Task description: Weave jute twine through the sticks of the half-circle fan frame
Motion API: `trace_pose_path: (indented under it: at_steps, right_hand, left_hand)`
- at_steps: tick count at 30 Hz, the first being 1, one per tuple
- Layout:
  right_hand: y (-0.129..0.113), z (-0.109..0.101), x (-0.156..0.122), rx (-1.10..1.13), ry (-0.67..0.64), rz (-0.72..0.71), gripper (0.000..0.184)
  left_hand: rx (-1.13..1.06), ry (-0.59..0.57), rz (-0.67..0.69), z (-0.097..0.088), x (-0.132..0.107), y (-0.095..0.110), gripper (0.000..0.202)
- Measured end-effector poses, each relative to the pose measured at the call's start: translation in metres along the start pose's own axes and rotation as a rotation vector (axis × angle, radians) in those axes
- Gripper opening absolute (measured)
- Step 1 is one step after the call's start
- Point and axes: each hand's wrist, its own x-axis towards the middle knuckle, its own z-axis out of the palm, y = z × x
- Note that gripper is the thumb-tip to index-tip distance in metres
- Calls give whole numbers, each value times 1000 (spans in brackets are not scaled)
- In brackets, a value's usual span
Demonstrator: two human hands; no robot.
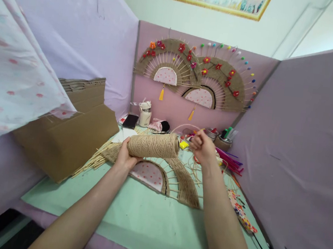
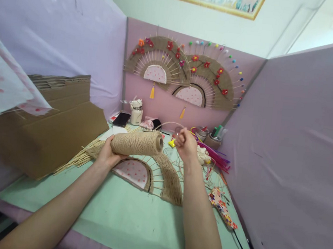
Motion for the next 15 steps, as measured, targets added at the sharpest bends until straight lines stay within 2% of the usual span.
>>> trace_pose_path:
  at_steps: [3, 5, 6, 8, 11, 13, 15]
  right_hand:
    - [-43, -16, -9, 188, 62, -171, 23]
    - [-68, -34, -17, 297, 158, -250, 20]
    - [-78, -43, -21, 335, 250, -309, 19]
    - [-94, -62, -28, 355, 557, -463, 18]
    - [-103, -82, -34, 140, 974, -743, 20]
    - [-102, -87, -35, -101, 1111, -920, 17]
    - [-97, -90, -34, -316, 1151, -996, 13]
  left_hand:
    - [-3, 28, 36, -1, 0, -2, 18]
    - [-19, 47, 44, -1, 1, 0, 16]
    - [-28, 53, 44, -1, 1, 2, 15]
    - [-43, 59, 42, -1, 2, 5, 14]
    - [-34, 44, 63, 0, 2, 7, 13]
    - [-22, 37, 71, 0, 2, 5, 14]
    - [-22, 52, 63, 0, 2, 2, 15]
